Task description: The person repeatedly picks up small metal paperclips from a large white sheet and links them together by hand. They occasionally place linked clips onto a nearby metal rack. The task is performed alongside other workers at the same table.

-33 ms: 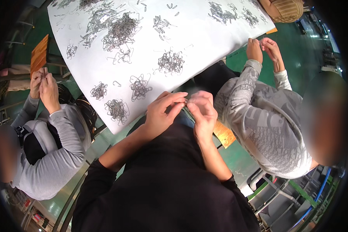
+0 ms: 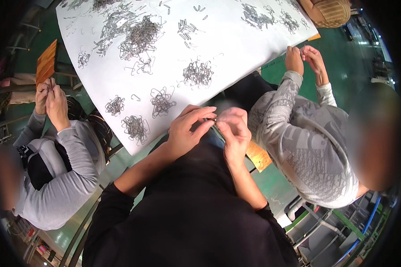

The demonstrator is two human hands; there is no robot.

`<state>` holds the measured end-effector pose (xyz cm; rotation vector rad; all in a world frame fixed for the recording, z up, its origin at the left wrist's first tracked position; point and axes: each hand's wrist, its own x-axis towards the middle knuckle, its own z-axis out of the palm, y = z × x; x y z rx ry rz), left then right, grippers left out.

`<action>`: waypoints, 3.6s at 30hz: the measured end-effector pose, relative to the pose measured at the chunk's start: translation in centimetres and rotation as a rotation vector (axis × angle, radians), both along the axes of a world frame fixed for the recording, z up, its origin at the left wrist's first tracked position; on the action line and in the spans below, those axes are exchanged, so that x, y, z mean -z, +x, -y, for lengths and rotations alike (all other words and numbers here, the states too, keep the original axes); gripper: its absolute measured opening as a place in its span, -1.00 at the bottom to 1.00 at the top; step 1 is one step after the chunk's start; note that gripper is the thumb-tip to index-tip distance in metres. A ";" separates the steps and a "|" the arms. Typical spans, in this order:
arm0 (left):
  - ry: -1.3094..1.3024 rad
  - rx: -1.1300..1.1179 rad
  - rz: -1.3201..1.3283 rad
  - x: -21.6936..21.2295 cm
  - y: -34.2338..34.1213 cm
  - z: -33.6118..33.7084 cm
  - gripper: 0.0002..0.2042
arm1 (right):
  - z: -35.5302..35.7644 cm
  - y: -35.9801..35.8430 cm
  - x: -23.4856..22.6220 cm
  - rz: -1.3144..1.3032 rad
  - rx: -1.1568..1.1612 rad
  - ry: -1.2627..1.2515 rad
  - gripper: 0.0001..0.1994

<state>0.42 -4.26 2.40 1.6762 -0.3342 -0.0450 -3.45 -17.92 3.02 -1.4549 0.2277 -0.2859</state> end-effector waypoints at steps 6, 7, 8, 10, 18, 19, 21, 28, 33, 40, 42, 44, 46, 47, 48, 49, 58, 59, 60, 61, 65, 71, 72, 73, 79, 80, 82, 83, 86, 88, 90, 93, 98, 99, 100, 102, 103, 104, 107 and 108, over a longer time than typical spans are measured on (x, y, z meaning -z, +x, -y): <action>0.372 -0.146 0.266 6.5 13.0 -2.0 -0.82 | 1.2 0.4 0.0 0.016 -0.006 -0.127 -0.89; 0.425 -0.135 0.297 7.6 15.6 -2.1 -0.84 | 1.4 0.4 -0.1 0.010 -0.021 -0.133 -0.89; 0.507 -0.116 0.275 8.7 17.9 -1.9 -0.86 | 1.6 0.4 -0.1 0.009 -0.037 -0.139 -0.89; 0.587 -0.081 0.324 10.3 21.4 -1.3 -0.86 | 2.0 0.5 -0.1 0.022 -0.075 -0.204 -0.90; 0.902 0.142 0.440 12.4 24.8 -0.4 -0.92 | 1.9 0.5 0.3 -0.003 -0.136 -0.209 -0.90; 0.948 0.151 0.517 12.5 24.8 -0.4 -0.93 | 1.8 0.6 0.3 -0.011 -0.143 -0.211 -0.90; 1.043 0.141 0.634 12.7 24.6 -0.3 -0.94 | 1.5 0.6 0.3 -0.019 -0.152 -0.246 -0.91; 0.631 -0.209 0.257 10.2 22.4 -0.7 -0.91 | 0.4 0.7 0.5 0.022 -0.125 -0.304 -0.91; 0.271 -0.271 -0.111 7.8 15.4 -2.5 -0.89 | -0.4 0.3 1.3 0.020 -0.103 -0.296 -0.90; 0.449 -0.392 -0.179 10.6 17.2 -6.2 -0.83 | -1.7 1.0 2.8 -0.007 -0.110 -0.295 -0.89; 0.463 -0.393 -0.188 11.9 17.4 -7.2 -0.80 | -1.9 0.9 2.9 -0.009 -0.109 -0.300 -0.89; 0.467 -0.393 -0.169 12.8 17.0 -8.1 -0.78 | -2.2 0.9 3.0 -0.018 -0.107 -0.308 -0.89; 0.472 -0.391 -0.162 12.7 16.6 -8.7 -0.78 | -2.5 0.8 3.2 -0.026 -0.104 -0.313 -0.89; 0.471 -0.390 -0.157 12.3 16.4 -8.9 -0.79 | -2.6 0.8 3.2 -0.029 -0.101 -0.315 -0.89; 0.486 -0.388 -0.202 11.6 16.2 -8.8 -0.80 | -2.7 0.8 3.2 -0.033 -0.097 -0.318 -0.89; 0.435 -0.360 -0.198 10.7 15.8 -8.6 -0.81 | -2.8 0.8 3.1 -0.029 -0.095 -0.322 -0.90; -0.089 0.063 -0.443 -0.6 3.9 -5.6 -0.86 | -3.5 0.9 2.0 -0.027 -0.127 -0.305 -0.91; -0.079 0.059 -0.476 -1.1 3.3 -5.3 -0.86 | -3.6 0.9 1.9 -0.025 -0.128 -0.308 -0.91; -0.104 0.064 -0.471 -1.4 2.9 -5.1 -0.86 | -3.6 0.9 1.8 -0.020 -0.137 -0.312 -0.91; -0.127 0.069 -0.468 -1.6 2.6 -5.1 -0.87 | -3.6 1.0 1.7 -0.024 -0.133 -0.305 -0.91; -0.010 0.050 -0.399 -1.6 2.0 -5.3 -0.87 | -3.6 1.1 1.7 -0.045 -0.139 -0.294 -0.91; 0.105 0.012 -0.075 -1.7 1.1 -5.4 -0.88 | -1.4 2.2 2.0 -0.030 -0.324 -0.304 -0.81; 0.103 0.016 -0.046 -1.9 1.0 -5.4 -0.88 | -0.4 2.9 2.0 -0.044 -0.382 -0.302 -0.78; 0.101 0.019 -0.016 -2.0 0.9 -5.3 -0.88 | 0.3 4.2 2.3 -0.099 -0.416 -0.328 -0.73; 0.126 0.030 0.031 -2.2 0.3 -5.2 -0.87 | -0.6 18.0 7.2 -0.134 -0.449 -0.956 -0.82; 0.135 0.024 0.034 -2.2 0.2 -5.2 -0.88 | -1.3 20.2 7.9 -0.124 -0.470 -1.118 -0.82; 0.154 0.019 0.016 -2.4 0.1 -5.2 -0.89 | -3.3 23.1 9.2 -0.170 -0.542 -1.385 -0.84; 0.160 0.012 0.017 -2.4 0.1 -5.2 -0.89 | -4.1 23.9 9.6 -0.243 -0.590 -1.529 -0.84; 0.167 -0.012 -0.007 -2.8 -0.1 -5.2 -0.88 | -4.5 24.8 9.5 -0.166 -0.768 -1.660 -0.72; 0.155 -0.011 -0.008 -2.6 -0.1 -5.2 -0.88 | -3.7 24.1 8.7 -0.171 -0.664 -1.351 -0.79; 0.143 0.006 0.000 -2.4 -0.4 -5.3 -0.88 | -2.7 22.7 7.5 -0.209 -0.604 -0.996 -0.82; 0.132 0.042 0.016 -1.9 -0.8 -5.2 -0.87 | -1.2 18.5 4.6 -0.269 -0.525 -0.346 -0.88; 0.128 0.078 0.035 -2.5 -1.1 -5.0 -0.85 | 0.0 6.6 -1.6 -0.146 -0.389 0.181 -0.87; 0.106 0.098 0.151 -2.4 -1.0 -4.7 -0.85 | -0.4 3.9 -2.4 -0.161 -0.333 0.146 -0.86; 0.075 0.096 0.188 -2.5 -1.1 -4.5 -0.85 | -0.6 1.9 -2.9 -0.190 -0.305 0.222 -0.86; 0.094 0.098 0.153 -2.7 -1.3 -4.0 -0.85 | -1.3 -0.9 -2.9 -0.176 -0.245 0.241 -0.87; 0.074 0.114 0.163 -2.6 -1.4 -3.7 -0.85 | -1.7 -2.3 -2.8 -0.262 -0.224 0.241 -0.89; 0.069 0.118 0.177 -2.4 -1.7 -3.4 -0.85 | -2.3 -3.2 -2.4 -0.224 -0.181 0.224 -0.88; 0.050 0.119 0.169 -2.4 -2.4 -2.8 -0.85 | -3.2 -4.5 -1.6 -0.102 -0.012 0.078 -0.88; 0.075 0.126 0.164 -2.6 -2.7 -2.7 -0.85 | -3.1 -4.8 -1.6 -0.093 0.015 0.043 -0.89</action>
